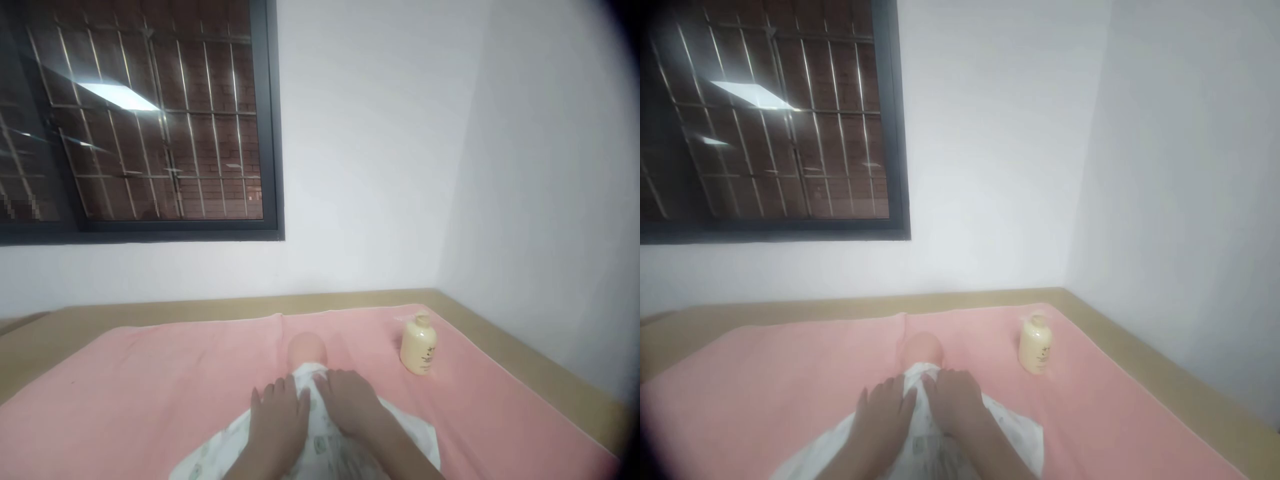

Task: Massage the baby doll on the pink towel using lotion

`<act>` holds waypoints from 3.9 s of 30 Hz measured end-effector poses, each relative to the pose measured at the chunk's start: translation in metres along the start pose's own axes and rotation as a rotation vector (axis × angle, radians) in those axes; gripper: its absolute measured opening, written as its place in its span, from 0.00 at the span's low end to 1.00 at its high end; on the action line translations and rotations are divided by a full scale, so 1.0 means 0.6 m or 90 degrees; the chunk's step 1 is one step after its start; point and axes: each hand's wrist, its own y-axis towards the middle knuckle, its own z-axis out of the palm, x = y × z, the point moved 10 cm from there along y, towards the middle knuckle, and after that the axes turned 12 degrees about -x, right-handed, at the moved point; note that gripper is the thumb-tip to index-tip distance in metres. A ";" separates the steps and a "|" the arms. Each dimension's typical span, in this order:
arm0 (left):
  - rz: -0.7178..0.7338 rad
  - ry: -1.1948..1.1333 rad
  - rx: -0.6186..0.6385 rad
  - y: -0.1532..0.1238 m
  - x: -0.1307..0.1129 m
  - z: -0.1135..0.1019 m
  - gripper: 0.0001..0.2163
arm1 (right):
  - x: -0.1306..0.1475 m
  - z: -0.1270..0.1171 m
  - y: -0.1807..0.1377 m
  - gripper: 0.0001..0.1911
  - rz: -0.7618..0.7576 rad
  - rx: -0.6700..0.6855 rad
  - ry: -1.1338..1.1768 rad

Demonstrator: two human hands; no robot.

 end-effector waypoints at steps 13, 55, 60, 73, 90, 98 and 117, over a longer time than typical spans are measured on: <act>0.066 0.043 0.034 -0.013 -0.023 -0.016 0.22 | -0.012 -0.007 -0.006 0.34 0.039 0.059 0.135; -0.024 -0.089 0.065 0.018 0.011 0.005 0.25 | 0.064 -0.039 -0.044 0.20 -0.137 -0.049 -0.001; 0.022 -0.017 0.014 -0.004 -0.014 -0.012 0.24 | 0.043 -0.024 -0.028 0.17 -0.096 -0.061 -0.033; -0.005 -0.083 0.073 0.012 0.007 0.001 0.25 | 0.058 -0.033 -0.041 0.18 -0.137 -0.054 -0.025; -0.057 -0.149 0.063 0.024 0.020 0.018 0.24 | 0.033 -0.041 -0.030 0.26 -0.041 -0.017 0.016; -0.090 -0.204 0.057 0.029 0.030 0.029 0.24 | -0.015 0.011 0.003 0.30 0.055 -0.002 0.094; -0.087 -0.207 0.023 0.053 0.036 0.047 0.21 | -0.023 0.027 0.023 0.31 0.046 -0.124 0.034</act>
